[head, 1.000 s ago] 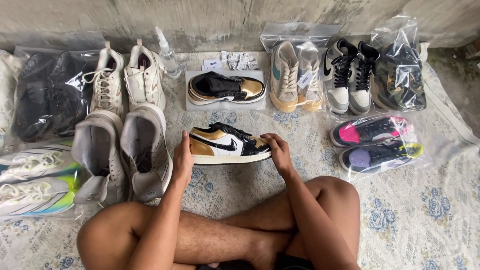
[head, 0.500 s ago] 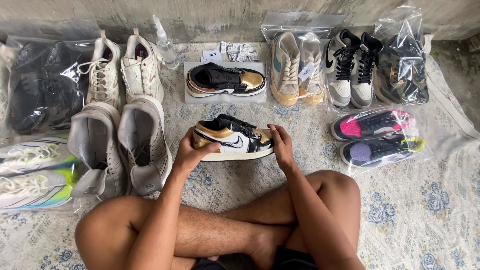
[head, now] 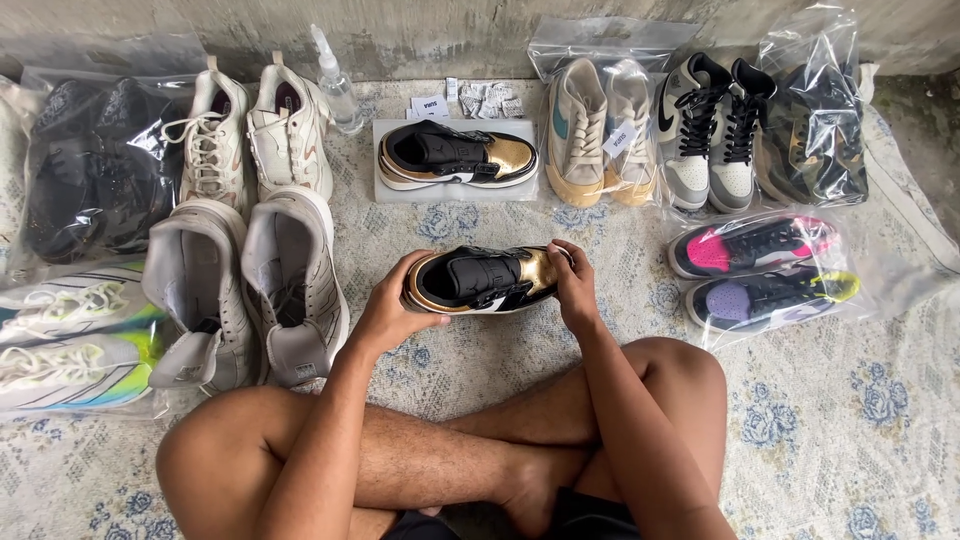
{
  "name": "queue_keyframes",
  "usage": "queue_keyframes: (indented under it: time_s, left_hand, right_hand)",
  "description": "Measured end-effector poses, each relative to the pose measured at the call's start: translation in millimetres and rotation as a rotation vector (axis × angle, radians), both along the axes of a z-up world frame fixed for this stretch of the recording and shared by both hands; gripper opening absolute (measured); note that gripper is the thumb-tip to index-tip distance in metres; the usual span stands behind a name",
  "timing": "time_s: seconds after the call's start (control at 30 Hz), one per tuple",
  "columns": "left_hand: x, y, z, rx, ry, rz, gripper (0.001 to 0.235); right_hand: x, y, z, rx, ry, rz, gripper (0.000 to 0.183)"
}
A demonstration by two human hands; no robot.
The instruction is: The person sits on a rug surrounded by various pairs of sneakers and focuses on a black and gold high-top sneaker. They remove the existing laces, inspect the shoe's interior and tongue, and then proceed to thread and tie a new pair of black laces through the eyelets.
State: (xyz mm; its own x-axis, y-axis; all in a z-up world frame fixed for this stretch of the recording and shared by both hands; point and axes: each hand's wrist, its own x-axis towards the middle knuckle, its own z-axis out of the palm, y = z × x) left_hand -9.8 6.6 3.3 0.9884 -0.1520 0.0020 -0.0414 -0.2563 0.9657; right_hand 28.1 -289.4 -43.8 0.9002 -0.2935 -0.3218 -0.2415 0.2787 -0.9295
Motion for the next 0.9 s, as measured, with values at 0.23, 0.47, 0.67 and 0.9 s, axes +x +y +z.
queue_keyframes:
  time_s: [0.23,0.47,0.67,0.9]
  left_hand:
    - [10.4,4.2,9.3,-0.102,0.206,0.035,0.089]
    - [10.0,2.4,7.4,-0.221,0.358,0.022,0.051]
    - [6.2,0.9,38.9,-0.091,0.382,0.041,0.047]
    - [17.1,13.9,10.3,-0.195,0.449,0.15,0.032]
  right_hand:
    - [-1.3,1.6,14.7,0.056,-0.103,0.06,0.063]
    - [2.2,-8.1,1.8,0.267,-0.235,0.107,0.05]
    - [-2.6,-3.4,10.4,0.27,-0.193,0.136,0.041]
    - [2.7,-6.0,1.3,0.375,-0.177,0.228,0.045]
